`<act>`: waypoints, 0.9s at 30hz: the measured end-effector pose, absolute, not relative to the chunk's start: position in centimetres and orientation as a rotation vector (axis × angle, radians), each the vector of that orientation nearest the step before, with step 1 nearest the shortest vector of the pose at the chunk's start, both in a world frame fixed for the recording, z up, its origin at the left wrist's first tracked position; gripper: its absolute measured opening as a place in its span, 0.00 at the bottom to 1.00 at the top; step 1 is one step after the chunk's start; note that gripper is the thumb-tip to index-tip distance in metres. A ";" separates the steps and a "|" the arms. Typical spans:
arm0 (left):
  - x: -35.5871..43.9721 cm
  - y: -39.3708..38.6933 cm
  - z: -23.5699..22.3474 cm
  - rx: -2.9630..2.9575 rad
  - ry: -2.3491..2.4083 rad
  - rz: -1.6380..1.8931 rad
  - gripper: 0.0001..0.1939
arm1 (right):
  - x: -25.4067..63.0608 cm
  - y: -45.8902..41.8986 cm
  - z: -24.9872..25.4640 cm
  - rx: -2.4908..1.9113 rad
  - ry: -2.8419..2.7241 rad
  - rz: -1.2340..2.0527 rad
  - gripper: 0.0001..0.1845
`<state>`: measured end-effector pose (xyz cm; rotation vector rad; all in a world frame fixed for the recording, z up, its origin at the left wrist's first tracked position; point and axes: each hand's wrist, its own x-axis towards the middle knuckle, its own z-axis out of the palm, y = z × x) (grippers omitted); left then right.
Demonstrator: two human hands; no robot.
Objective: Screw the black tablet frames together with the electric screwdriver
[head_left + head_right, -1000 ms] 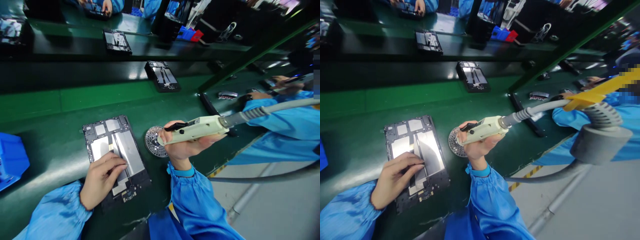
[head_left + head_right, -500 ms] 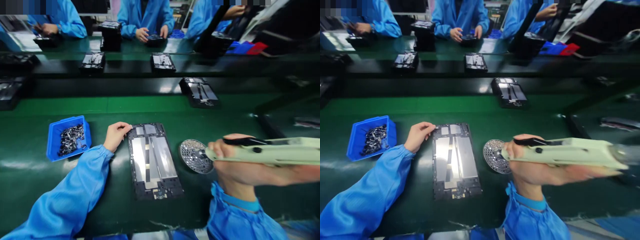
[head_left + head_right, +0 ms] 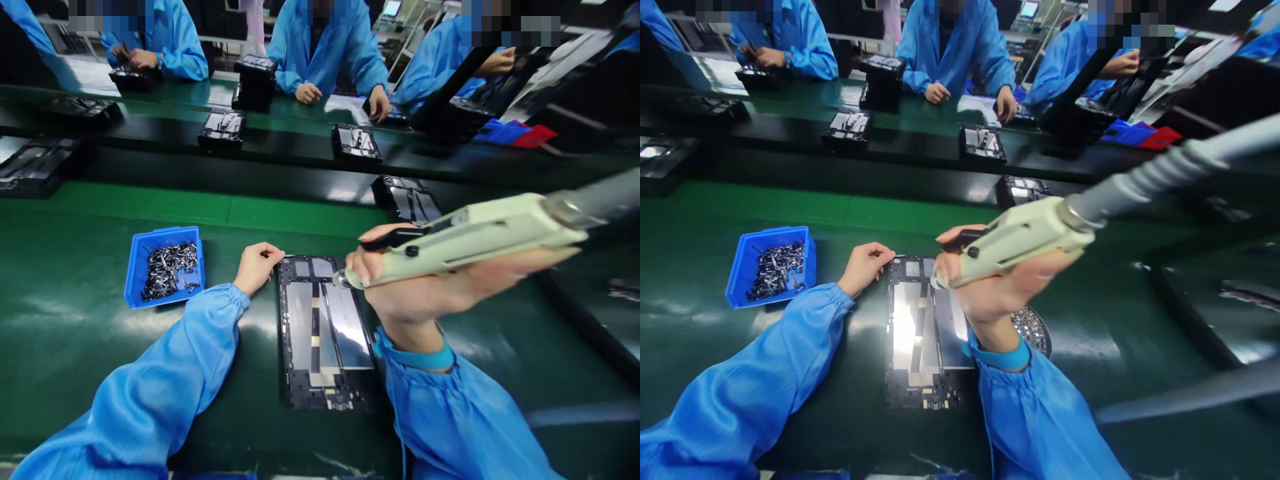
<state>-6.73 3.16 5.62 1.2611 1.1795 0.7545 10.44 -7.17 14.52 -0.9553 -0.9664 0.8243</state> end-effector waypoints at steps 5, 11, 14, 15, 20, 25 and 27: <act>-6.6 3.4 5.3 1.276 1.168 0.738 0.06 | 7.5 -3.1 14.8 -0.878 -0.990 0.907 0.44; -6.7 3.8 5.3 1.304 1.147 0.698 0.07 | 5.6 0.3 12.8 -0.875 -0.945 0.900 0.44; -6.7 3.9 5.2 1.316 1.140 0.693 0.07 | 4.9 1.2 12.0 -0.875 -0.903 0.842 0.43; -6.7 3.9 5.1 1.318 1.142 0.691 0.07 | 4.7 1.5 11.8 -0.870 -0.906 0.841 0.43; -6.6 3.8 4.6 1.322 1.145 0.678 0.06 | 4.2 2.2 10.8 -0.881 -0.920 0.856 0.43; -6.6 3.8 4.3 1.331 1.140 0.671 0.06 | 4.0 2.5 9.9 -0.888 -0.904 0.863 0.44; -6.6 3.7 4.2 1.334 1.141 0.673 0.06 | 4.0 2.5 9.8 -0.877 -0.909 0.868 0.44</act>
